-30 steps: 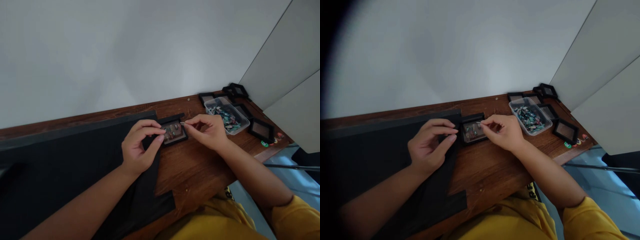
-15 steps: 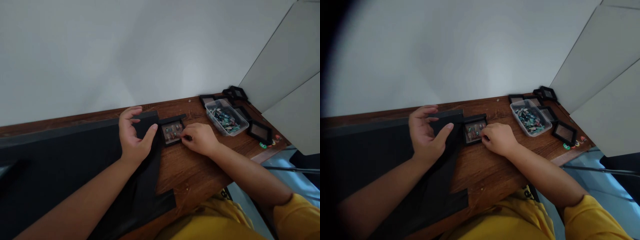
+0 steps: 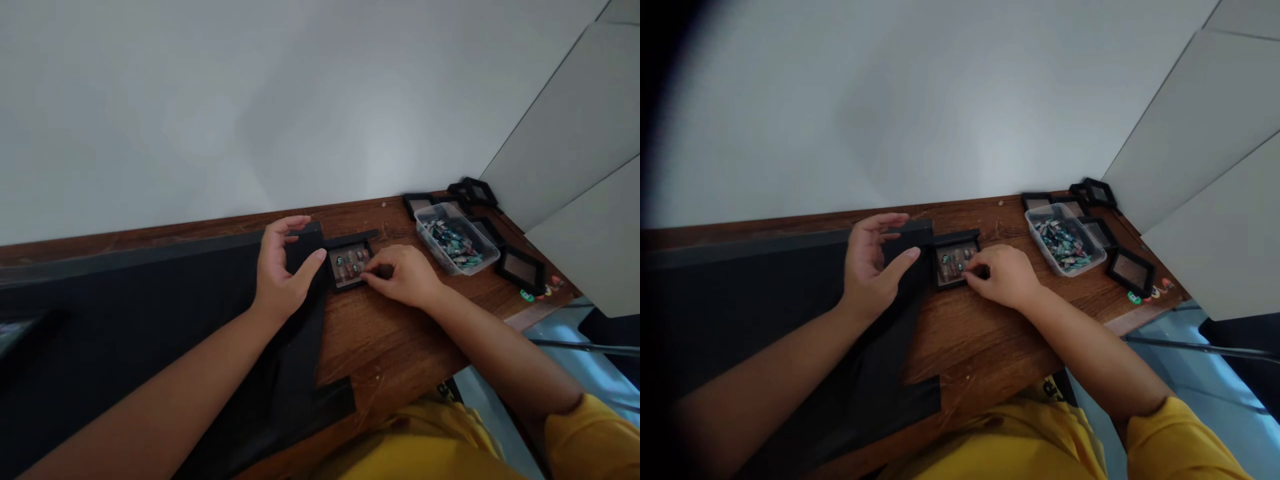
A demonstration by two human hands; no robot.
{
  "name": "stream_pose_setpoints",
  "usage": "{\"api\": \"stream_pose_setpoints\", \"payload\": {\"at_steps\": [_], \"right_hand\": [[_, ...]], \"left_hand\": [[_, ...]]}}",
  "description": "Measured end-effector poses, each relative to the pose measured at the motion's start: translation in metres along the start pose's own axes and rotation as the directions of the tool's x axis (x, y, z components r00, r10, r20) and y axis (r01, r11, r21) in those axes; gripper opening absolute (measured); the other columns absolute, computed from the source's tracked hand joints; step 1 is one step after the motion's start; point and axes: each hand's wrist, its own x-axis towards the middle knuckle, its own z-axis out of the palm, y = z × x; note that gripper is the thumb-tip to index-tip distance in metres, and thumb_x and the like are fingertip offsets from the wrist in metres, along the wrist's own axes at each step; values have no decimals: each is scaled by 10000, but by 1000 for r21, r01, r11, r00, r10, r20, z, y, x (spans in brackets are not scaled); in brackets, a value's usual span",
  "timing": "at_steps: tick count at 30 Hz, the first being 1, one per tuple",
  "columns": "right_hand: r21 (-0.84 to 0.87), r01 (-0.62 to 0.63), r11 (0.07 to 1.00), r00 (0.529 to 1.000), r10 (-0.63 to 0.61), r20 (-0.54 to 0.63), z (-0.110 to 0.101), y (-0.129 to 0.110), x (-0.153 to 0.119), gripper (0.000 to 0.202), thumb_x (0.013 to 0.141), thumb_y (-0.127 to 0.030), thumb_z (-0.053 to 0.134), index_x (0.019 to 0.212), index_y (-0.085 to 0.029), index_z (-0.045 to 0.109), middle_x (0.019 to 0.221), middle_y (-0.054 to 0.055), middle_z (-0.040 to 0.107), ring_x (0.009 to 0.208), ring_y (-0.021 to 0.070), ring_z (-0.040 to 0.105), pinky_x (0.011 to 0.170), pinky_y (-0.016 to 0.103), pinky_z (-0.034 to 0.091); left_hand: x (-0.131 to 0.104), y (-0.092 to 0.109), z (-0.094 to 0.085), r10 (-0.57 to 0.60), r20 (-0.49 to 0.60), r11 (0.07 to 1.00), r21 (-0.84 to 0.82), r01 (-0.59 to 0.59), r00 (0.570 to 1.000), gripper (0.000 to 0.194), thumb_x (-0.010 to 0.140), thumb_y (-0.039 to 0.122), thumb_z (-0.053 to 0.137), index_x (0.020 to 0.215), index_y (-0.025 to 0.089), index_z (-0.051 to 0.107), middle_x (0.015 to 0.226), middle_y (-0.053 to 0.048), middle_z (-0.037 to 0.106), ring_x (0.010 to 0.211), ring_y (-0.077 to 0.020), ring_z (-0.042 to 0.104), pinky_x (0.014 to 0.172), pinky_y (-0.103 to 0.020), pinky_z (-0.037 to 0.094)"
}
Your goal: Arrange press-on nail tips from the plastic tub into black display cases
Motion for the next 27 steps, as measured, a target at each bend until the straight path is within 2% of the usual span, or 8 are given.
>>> {"api": "stream_pose_setpoints", "payload": {"at_steps": [3, 5, 9, 13, 17, 22, 27], "right_hand": [[70, -2, 998, 1000, 4, -23, -17, 3, -3, 82, 894, -230, 740, 854, -186, 796, 833, 36, 803, 749, 162, 697, 700, 281, 466], [67, -30, 997, 999, 28, 30, -31, 8, -6, 49, 867, -205, 745, 899, -186, 777, 848, 26, 793, 745, 160, 685, 692, 277, 468], [-120, -124, 985, 984, 138, 117, -46, 24, -14, 308, 733, -156, 847, 1019, -191, 738, 987, 65, 791, 869, 216, 699, 756, 314, 504], [-200, -155, 967, 967, 190, 170, -41, 32, -17, 196, 786, -143, 829, 948, -201, 735, 961, 78, 788, 871, 232, 709, 757, 331, 513], [-244, -150, 958, 971, 190, 146, -31, 27, -12, 106, 838, -147, 804, 904, -206, 745, 896, 73, 774, 821, 226, 699, 737, 335, 507], [-272, -223, 936, 944, 277, 181, -26, 14, -5, 111, 868, -81, 735, 874, -192, 738, 954, 104, 787, 890, 242, 709, 789, 342, 509], [-227, -248, 942, 938, 292, 186, -28, 8, -3, 109, 920, -89, 672, 922, -189, 714, 991, 90, 790, 921, 232, 701, 805, 329, 473]], "left_hand": [[0, -2, 3, -2, 41, 1000, -3, 2, 999, 465, 887, 402, 735, 1311, 316, 563, 1374, -83, 686, 1327, -309, 635, 1119, -512, 503], [0, -4, 5, -10, 55, 1000, -3, 10, 998, 484, 869, 376, 747, 1309, 285, 567, 1344, -90, 705, 1305, -307, 652, 1127, -515, 502], [0, -8, 7, -39, 58, 999, 8, 39, 998, 436, 872, 338, 736, 1276, 262, 591, 1305, -96, 725, 1257, -288, 677, 1112, -493, 520], [1, -8, 7, -50, 57, 999, 23, 49, 997, 366, 875, 323, 727, 1222, 261, 625, 1252, -82, 744, 1193, -275, 700, 1044, -466, 554], [2, -9, 7, -54, 64, 998, 26, 53, 996, 344, 876, 328, 726, 1203, 263, 643, 1222, -72, 749, 1175, -271, 702, 1020, -457, 561], [2, -11, 6, -50, 73, 998, 33, 48, 996, 337, 874, 330, 730, 1196, 271, 649, 1229, -67, 744, 1174, -272, 698, 1024, -459, 557], [2, -11, 7, -7, 76, 998, 59, 3, 997, 308, 889, 328, 709, 1185, 265, 657, 1202, -58, 754, 1136, -262, 711, 978, -448, 581]]}}
